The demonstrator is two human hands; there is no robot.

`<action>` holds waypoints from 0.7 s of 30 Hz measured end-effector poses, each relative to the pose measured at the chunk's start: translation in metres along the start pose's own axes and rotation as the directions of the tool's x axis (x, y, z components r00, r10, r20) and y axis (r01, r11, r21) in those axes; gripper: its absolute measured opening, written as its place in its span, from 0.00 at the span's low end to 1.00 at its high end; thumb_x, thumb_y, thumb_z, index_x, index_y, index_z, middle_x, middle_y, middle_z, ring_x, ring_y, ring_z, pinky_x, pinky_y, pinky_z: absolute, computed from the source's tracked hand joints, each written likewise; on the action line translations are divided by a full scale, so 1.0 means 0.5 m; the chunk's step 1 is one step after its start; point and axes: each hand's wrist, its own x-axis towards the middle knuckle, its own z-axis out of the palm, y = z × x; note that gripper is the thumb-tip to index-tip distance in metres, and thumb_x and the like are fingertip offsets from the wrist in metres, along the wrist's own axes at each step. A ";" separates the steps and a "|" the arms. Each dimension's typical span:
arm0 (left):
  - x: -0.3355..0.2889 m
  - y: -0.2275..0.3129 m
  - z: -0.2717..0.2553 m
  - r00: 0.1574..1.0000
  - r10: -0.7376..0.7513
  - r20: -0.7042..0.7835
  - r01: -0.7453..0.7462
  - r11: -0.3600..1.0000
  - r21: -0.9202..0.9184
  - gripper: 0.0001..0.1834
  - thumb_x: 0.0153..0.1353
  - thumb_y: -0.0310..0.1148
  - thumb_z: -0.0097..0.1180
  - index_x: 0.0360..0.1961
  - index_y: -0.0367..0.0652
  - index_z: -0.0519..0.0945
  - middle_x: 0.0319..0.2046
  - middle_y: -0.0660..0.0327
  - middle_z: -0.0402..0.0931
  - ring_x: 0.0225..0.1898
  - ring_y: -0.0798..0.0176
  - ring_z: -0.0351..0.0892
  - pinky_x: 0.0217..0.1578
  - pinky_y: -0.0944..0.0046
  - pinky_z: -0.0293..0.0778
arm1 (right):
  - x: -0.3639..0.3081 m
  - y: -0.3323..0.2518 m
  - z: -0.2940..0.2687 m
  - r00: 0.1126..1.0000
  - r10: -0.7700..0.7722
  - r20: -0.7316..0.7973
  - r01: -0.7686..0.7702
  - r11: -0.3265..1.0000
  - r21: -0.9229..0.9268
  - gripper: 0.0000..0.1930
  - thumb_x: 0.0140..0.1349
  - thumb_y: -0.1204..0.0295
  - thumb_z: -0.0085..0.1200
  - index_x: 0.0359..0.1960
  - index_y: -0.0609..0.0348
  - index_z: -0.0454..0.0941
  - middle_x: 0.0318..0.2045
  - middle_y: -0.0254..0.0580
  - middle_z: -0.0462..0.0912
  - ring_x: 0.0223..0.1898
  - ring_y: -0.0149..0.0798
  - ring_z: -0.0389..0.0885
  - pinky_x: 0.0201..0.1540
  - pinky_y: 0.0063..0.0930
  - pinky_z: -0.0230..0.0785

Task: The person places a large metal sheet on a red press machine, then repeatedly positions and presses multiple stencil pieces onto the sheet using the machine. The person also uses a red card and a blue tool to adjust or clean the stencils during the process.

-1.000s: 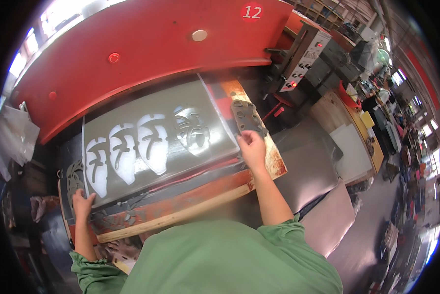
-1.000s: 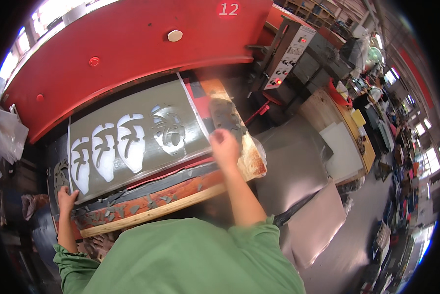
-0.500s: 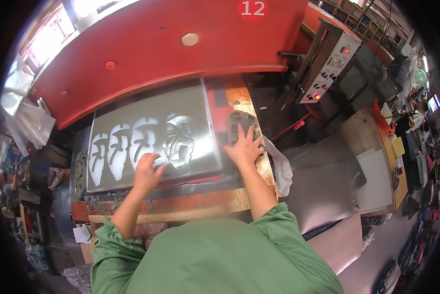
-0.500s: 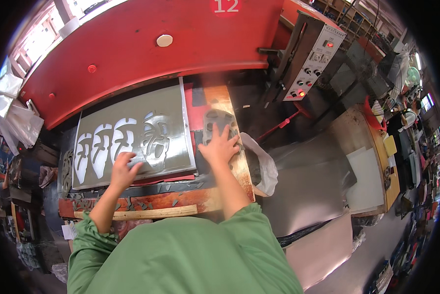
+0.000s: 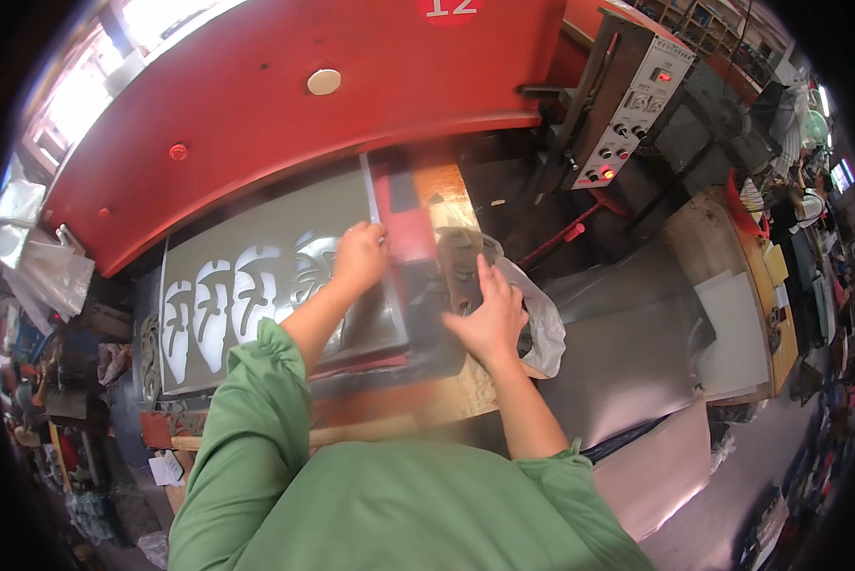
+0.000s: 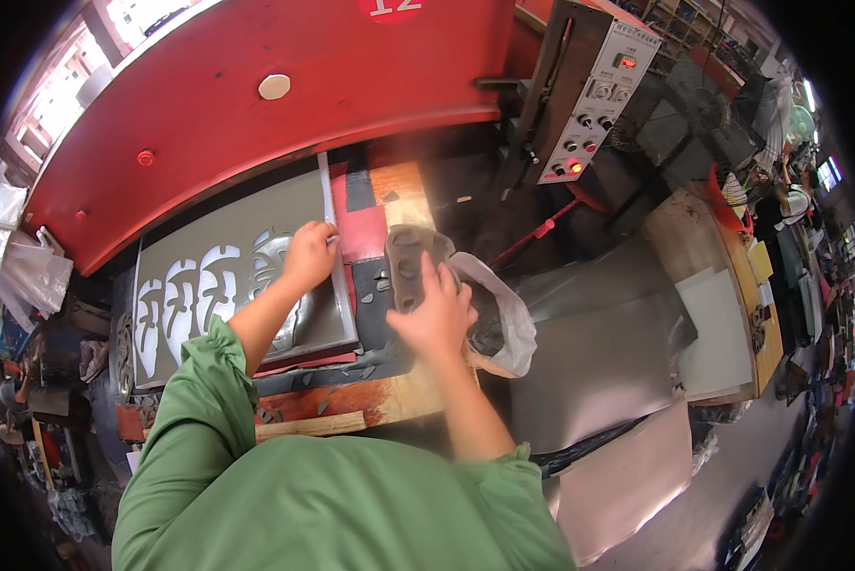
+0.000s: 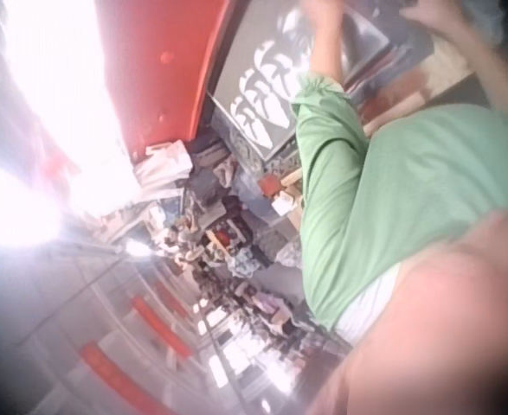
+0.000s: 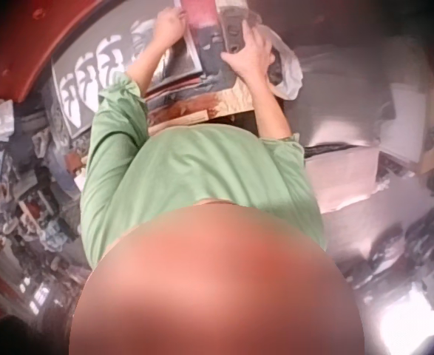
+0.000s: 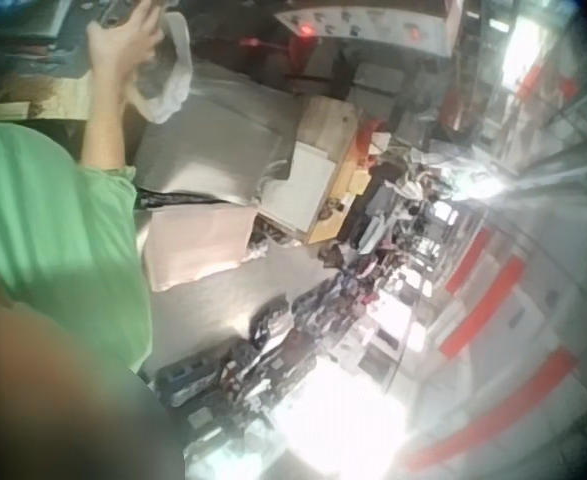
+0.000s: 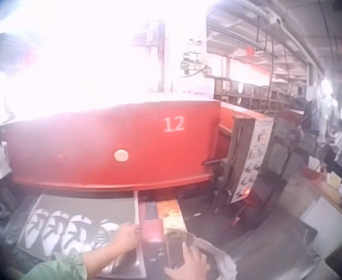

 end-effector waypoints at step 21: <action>0.167 -0.005 0.169 0.894 0.087 0.440 -0.107 0.994 0.020 0.30 0.58 0.47 0.61 0.56 0.38 0.74 0.49 0.41 0.74 0.51 0.38 0.75 0.53 0.49 0.71 | -0.057 0.054 0.101 0.985 -0.107 -0.134 0.076 0.973 -0.220 0.47 0.44 0.47 0.65 0.69 0.42 0.64 0.71 0.44 0.59 0.68 0.65 0.52 0.63 0.60 0.50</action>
